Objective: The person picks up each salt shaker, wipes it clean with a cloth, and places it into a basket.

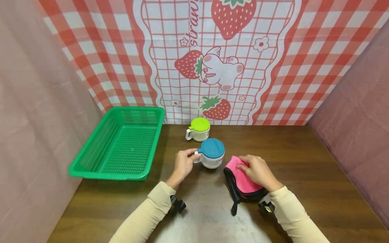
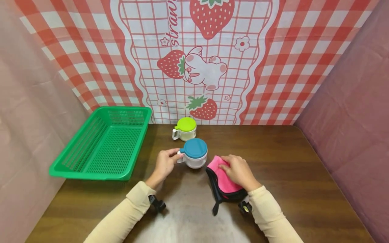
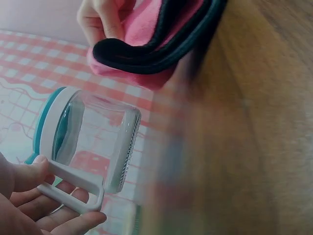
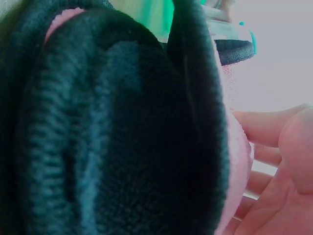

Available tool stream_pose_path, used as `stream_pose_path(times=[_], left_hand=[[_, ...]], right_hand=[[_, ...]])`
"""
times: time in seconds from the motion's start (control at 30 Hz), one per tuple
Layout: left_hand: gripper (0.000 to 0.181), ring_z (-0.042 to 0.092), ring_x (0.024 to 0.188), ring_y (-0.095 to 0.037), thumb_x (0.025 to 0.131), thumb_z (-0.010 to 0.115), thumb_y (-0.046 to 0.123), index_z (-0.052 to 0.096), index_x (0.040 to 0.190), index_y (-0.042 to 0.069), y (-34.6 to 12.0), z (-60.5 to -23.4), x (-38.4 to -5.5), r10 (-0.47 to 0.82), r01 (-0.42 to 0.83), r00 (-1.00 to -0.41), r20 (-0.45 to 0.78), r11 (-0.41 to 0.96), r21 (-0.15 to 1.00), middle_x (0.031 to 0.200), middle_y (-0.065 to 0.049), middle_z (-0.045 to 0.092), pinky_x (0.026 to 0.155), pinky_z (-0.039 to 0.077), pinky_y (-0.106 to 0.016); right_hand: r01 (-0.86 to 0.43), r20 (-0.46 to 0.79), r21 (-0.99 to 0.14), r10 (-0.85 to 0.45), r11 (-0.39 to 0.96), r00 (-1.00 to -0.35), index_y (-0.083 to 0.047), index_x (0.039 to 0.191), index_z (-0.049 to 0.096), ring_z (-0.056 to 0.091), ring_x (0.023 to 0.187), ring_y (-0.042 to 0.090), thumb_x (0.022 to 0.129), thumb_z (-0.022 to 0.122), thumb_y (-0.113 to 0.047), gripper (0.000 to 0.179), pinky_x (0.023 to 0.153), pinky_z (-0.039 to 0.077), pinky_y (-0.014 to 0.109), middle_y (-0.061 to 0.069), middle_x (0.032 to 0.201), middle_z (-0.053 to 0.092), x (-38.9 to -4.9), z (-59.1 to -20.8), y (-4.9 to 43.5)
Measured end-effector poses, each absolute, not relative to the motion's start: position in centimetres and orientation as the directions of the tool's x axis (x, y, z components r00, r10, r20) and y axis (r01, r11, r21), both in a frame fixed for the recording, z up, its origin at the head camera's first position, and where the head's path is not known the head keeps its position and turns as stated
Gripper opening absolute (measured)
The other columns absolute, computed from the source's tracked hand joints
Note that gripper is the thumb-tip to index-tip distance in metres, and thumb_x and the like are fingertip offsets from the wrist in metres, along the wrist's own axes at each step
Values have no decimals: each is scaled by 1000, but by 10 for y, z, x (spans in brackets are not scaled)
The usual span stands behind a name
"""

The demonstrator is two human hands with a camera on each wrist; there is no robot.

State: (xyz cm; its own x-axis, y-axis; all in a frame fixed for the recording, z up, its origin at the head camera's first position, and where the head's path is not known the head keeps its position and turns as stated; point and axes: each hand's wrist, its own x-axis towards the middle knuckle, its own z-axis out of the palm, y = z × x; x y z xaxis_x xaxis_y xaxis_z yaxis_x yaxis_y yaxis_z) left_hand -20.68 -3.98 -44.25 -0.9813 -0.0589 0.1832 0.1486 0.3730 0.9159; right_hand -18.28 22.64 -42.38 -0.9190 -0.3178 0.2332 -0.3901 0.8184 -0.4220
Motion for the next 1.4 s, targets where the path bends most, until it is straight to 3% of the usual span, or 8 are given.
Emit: stream_pose_path(times=[0.23,0.47,0.83,1.03,1.17,1.27,1.4], left_hand=[[21,66,79,-19,84,74,7,74,100,-6,-45,-420,-207,-60,135,-984,167,351,927,93,-19,74,67,55,-25],[24,68,81,-21,84,75,10,74,104,-3,-58,-398,-209,-74,130,-983,169,370,920,97,-18,74,68,57,-28],[23,62,72,-13,84,74,9,74,105,-2,-73,-369,-213,-74,74,-992,104,330,941,97,-19,74,57,48,-17],[27,63,75,-11,87,72,8,71,110,-4,-82,-352,-219,-69,40,-996,63,303,952,104,-21,73,64,56,-26],[29,64,79,-11,88,71,11,70,113,-4,-90,-345,-223,-73,20,-996,44,294,956,108,-21,72,74,59,-38],[29,63,76,-10,89,71,13,70,114,-2,-97,-341,-225,-80,8,-996,34,308,951,107,-20,72,73,58,-37],[30,60,71,-5,90,70,13,69,115,-2,-106,-339,-228,-94,2,-995,32,307,952,105,-20,73,64,54,-25]], right_hand=[[-401,241,-421,-325,814,-914,-3,102,74,55,69,16,82,76,-15,23,60,43,28,9,85,71,-183,-420,228],[-419,262,-416,-335,807,-905,-4,100,74,48,65,13,82,77,-13,21,58,38,26,4,77,66,-183,-419,227],[-431,269,-404,-345,807,-899,-6,98,74,56,69,14,82,76,-14,17,62,44,31,5,81,69,-184,-421,226],[-436,279,-400,-346,806,-896,-7,96,75,58,70,15,82,77,-13,16,63,46,33,4,80,70,-184,-423,226],[-432,273,-407,-344,805,-898,-8,94,74,50,65,12,82,76,-13,13,60,40,28,0,73,63,-184,-422,227],[-429,270,-412,-342,804,-900,-7,95,74,46,64,12,83,76,-13,14,59,37,27,-1,71,61,-184,-422,228],[-427,268,-411,-341,805,-901,-6,97,74,47,65,12,83,76,-13,16,59,37,27,0,73,62,-183,-422,228]])
